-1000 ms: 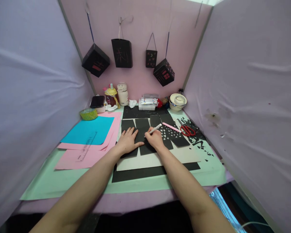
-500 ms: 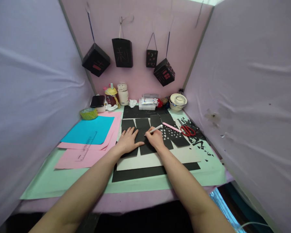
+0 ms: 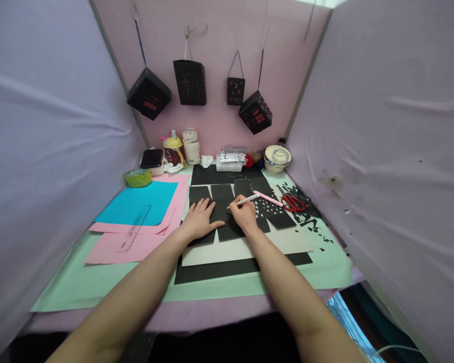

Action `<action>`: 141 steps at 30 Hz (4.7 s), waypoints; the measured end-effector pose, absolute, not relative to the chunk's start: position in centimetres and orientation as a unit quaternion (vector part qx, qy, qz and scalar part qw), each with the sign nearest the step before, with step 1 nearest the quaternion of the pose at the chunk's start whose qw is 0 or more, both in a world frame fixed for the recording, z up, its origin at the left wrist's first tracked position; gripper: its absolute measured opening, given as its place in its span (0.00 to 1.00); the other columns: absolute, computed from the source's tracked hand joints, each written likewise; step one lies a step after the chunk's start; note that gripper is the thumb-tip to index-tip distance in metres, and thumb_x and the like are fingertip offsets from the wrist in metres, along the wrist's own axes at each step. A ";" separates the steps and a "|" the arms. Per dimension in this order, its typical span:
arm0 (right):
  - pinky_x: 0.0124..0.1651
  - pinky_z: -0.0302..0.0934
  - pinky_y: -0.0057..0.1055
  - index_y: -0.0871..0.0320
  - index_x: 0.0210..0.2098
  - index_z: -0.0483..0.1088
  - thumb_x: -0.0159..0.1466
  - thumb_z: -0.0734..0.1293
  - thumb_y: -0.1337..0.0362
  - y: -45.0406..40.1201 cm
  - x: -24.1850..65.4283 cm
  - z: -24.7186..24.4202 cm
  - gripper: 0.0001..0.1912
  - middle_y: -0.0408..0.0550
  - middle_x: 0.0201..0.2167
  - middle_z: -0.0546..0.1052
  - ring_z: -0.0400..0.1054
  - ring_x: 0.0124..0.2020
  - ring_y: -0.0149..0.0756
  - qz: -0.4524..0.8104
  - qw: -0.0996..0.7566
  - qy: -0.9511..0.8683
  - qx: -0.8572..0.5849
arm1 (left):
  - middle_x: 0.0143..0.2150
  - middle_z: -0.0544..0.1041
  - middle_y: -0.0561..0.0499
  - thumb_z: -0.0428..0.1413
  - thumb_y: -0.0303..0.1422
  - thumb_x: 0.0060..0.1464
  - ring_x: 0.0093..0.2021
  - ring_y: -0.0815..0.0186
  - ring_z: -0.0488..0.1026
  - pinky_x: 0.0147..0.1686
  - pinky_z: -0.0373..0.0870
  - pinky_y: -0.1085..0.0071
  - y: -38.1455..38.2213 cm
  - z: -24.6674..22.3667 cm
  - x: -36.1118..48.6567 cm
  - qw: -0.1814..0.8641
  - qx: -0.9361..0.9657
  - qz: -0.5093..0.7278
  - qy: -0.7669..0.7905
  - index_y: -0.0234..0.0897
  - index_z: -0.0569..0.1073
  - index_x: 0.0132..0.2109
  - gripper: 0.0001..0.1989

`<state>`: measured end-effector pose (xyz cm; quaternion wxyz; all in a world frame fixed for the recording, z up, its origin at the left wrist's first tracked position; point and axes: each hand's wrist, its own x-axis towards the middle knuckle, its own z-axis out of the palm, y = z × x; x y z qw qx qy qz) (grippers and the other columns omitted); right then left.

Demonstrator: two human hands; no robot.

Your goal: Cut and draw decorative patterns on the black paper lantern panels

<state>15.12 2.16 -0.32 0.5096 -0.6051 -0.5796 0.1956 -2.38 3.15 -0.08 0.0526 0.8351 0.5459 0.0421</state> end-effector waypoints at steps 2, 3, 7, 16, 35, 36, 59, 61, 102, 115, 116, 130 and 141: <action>0.31 0.56 0.29 0.54 0.20 0.63 0.54 0.61 0.64 2.2 15.2 -0.2 0.07 0.39 0.16 0.67 0.63 0.23 0.34 0.195 0.516 -0.574 -0.605 | 0.70 0.50 0.38 0.45 0.62 0.54 0.70 0.49 0.44 0.65 0.44 0.52 3.2 -0.2 -2.4 0.052 0.835 0.042 0.546 0.34 0.56 0.68 0.45; 0.31 0.56 0.29 0.54 0.20 0.63 0.55 0.61 0.64 2.3 15.3 -0.2 0.07 0.39 0.17 0.68 0.63 0.23 0.34 0.198 0.517 -0.572 -0.605 | 0.70 0.51 0.38 0.45 0.62 0.54 0.70 0.49 0.44 0.65 0.44 0.52 3.2 -0.2 -2.4 0.052 0.835 0.043 0.546 0.35 0.56 0.68 0.45; 0.29 0.57 0.28 0.54 0.23 0.66 0.55 0.62 0.63 3.0 16.2 0.1 0.06 0.39 0.18 0.71 0.64 0.23 0.34 0.228 0.498 -0.583 -0.600 | 0.70 0.51 0.39 0.45 0.62 0.54 0.70 0.49 0.45 0.65 0.44 0.52 3.2 -0.1 -2.4 0.051 0.835 0.044 0.546 0.36 0.56 0.67 0.44; 0.30 0.57 0.28 0.55 0.23 0.66 0.55 0.62 0.63 3.1 17.0 -1.4 0.05 0.40 0.18 0.72 0.65 0.23 0.34 0.239 0.475 -0.592 -0.606 | 0.70 0.51 0.40 0.45 0.62 0.54 0.70 0.50 0.44 0.65 0.44 0.53 3.2 -0.1 -2.3 0.056 0.834 0.043 0.548 0.36 0.56 0.67 0.44; 0.31 0.57 0.28 0.55 0.23 0.67 0.55 0.62 0.64 2.3 16.7 -1.4 0.06 0.39 0.19 0.73 0.66 0.24 0.33 0.229 0.463 -0.628 -0.582 | 0.70 0.50 0.37 0.43 0.62 0.55 0.70 0.48 0.44 0.65 0.43 0.52 3.0 0.1 -2.3 0.061 0.834 0.044 0.547 0.33 0.56 0.68 0.45; 0.32 0.57 0.28 0.55 0.23 0.67 0.55 0.62 0.64 2.2 16.7 -1.4 0.06 0.39 0.19 0.73 0.66 0.24 0.33 0.229 0.462 -0.629 -0.582 | 0.70 0.50 0.38 0.43 0.62 0.55 0.70 0.48 0.44 0.65 0.43 0.52 3.0 0.1 -2.3 0.061 0.834 0.043 0.547 0.34 0.56 0.68 0.45; 0.31 0.55 0.28 0.54 0.21 0.64 0.54 0.62 0.63 2.2 16.5 -1.1 0.06 0.39 0.18 0.70 0.64 0.24 0.34 0.211 0.460 -0.625 -0.594 | 0.70 0.50 0.38 0.43 0.62 0.55 0.70 0.48 0.44 0.65 0.43 0.52 3.0 0.2 -2.3 0.064 0.834 0.044 0.547 0.34 0.56 0.67 0.44; 0.30 0.55 0.28 0.54 0.20 0.63 0.53 0.62 0.64 2.2 16.5 -1.1 0.06 0.39 0.17 0.68 0.62 0.23 0.34 0.204 0.465 -0.617 -0.601 | 0.70 0.50 0.38 0.43 0.62 0.55 0.70 0.48 0.44 0.65 0.43 0.52 3.0 0.2 -2.3 0.064 0.834 0.044 0.546 0.33 0.56 0.67 0.44; 0.33 0.57 0.29 0.55 0.21 0.66 0.55 0.63 0.64 2.3 16.7 -1.3 0.07 0.41 0.20 0.74 0.67 0.27 0.35 0.230 0.449 -0.629 -0.591 | 0.70 0.51 0.37 0.44 0.61 0.56 0.70 0.48 0.44 0.65 0.42 0.53 3.2 -0.1 -2.3 0.058 0.838 0.041 0.542 0.32 0.56 0.68 0.44; 0.30 0.55 0.29 0.55 0.21 0.64 0.56 0.62 0.63 2.5 17.5 -0.9 0.08 0.39 0.17 0.68 0.63 0.22 0.33 0.193 0.531 -0.558 -0.608 | 0.70 0.51 0.38 0.45 0.60 0.56 0.70 0.48 0.44 0.65 0.42 0.52 3.2 0.0 -2.3 0.060 0.837 0.041 0.542 0.33 0.56 0.67 0.43; 0.30 0.55 0.29 0.55 0.21 0.64 0.55 0.62 0.64 2.6 17.6 -0.9 0.07 0.39 0.16 0.68 0.62 0.22 0.33 0.191 0.534 -0.555 -0.609 | 0.70 0.51 0.38 0.45 0.61 0.56 0.70 0.48 0.44 0.65 0.41 0.52 3.2 0.0 -2.3 0.061 0.837 0.042 0.542 0.34 0.56 0.67 0.43; 0.30 0.56 0.28 0.55 0.22 0.65 0.55 0.62 0.64 2.7 17.7 -1.0 0.06 0.40 0.18 0.71 0.63 0.22 0.33 0.226 0.515 -0.569 -0.601 | 0.70 0.51 0.38 0.44 0.61 0.55 0.70 0.48 0.44 0.65 0.42 0.52 3.2 -0.1 -2.4 0.060 0.835 0.046 0.544 0.34 0.56 0.67 0.44; 0.31 0.57 0.28 0.55 0.21 0.65 0.53 0.61 0.64 3.0 17.5 -0.9 0.06 0.40 0.18 0.72 0.66 0.24 0.34 0.239 0.498 -0.578 -0.600 | 0.70 0.51 0.37 0.47 0.59 0.55 0.70 0.48 0.45 0.64 0.44 0.50 3.4 -0.2 -2.6 0.041 0.838 0.046 0.542 0.32 0.54 0.68 0.44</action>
